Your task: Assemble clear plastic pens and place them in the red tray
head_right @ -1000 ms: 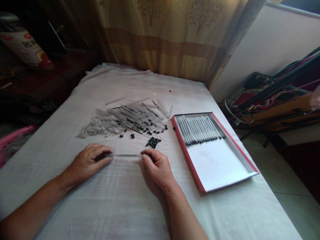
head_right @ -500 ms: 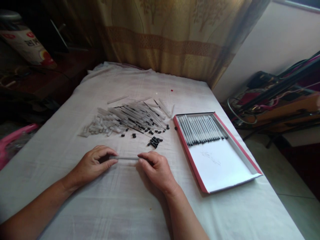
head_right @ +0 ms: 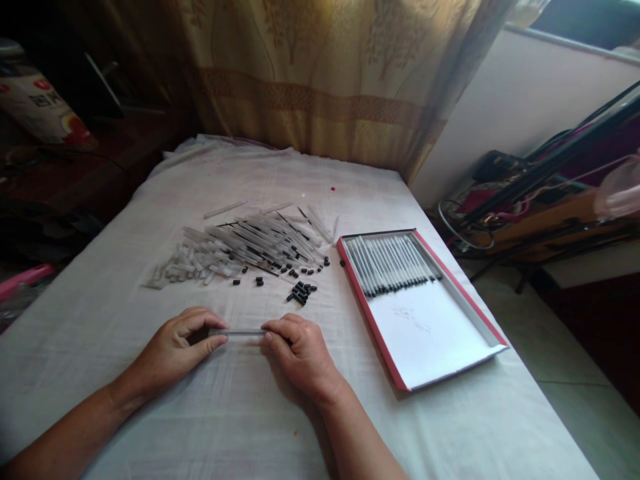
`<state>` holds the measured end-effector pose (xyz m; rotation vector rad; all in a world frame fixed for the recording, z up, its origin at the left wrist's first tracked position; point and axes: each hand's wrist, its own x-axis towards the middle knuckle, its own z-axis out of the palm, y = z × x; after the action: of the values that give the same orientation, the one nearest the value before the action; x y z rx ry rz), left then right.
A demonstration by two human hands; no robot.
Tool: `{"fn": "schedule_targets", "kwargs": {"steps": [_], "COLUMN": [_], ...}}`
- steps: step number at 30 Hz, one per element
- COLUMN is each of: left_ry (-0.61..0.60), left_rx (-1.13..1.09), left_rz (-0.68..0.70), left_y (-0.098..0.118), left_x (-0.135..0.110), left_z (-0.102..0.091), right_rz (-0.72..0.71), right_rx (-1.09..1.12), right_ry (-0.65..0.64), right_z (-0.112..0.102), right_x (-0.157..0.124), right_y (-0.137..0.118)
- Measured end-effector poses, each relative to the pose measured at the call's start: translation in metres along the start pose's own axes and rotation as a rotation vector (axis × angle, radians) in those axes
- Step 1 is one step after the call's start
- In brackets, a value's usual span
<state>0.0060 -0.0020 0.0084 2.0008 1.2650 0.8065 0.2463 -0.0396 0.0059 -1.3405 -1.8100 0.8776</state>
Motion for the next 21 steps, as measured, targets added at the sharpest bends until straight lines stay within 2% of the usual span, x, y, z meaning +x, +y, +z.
{"fn": "schedule_targets", "kwargs": {"steps": [7, 9, 12, 15, 17, 18, 19, 21], "left_ry": [0.038, 0.037, 0.036, 0.04, 0.045, 0.051, 0.056, 0.064], "left_rx": [-0.02, -0.087, -0.182, -0.173, -0.142, -0.127, -0.115, -0.1], "left_rz": [-0.046, -0.077, -0.1, -0.079, -0.051, -0.038, -0.028, -0.016], "left_y": [-0.007, -0.008, -0.011, -0.015, -0.017, -0.018, -0.018, -0.018], "left_x": [0.0, 0.0, 0.002, 0.003, 0.003, 0.003, 0.003, 0.002], "left_z": [0.006, 0.008, 0.01, 0.011, 0.013, 0.013, 0.013, 0.013], "right_rz": [-0.021, -0.037, 0.002, 0.161, 0.386, 0.515, 0.605, 0.697], "right_rx": [-0.067, -0.099, -0.156, -0.249, -0.351, -0.406, -0.459, -0.534], "right_ry": [0.023, 0.126, 0.484, 0.774, 0.852, 0.846, 0.83, 0.753], "right_z": [-0.001, -0.013, -0.052, -0.111, -0.144, -0.157, -0.165, -0.17], "right_x": [0.003, 0.005, 0.01, 0.016, 0.021, 0.024, 0.027, 0.032], "right_y": [-0.009, -0.01, -0.001, 0.022, 0.041, 0.049, 0.057, 0.069]}}
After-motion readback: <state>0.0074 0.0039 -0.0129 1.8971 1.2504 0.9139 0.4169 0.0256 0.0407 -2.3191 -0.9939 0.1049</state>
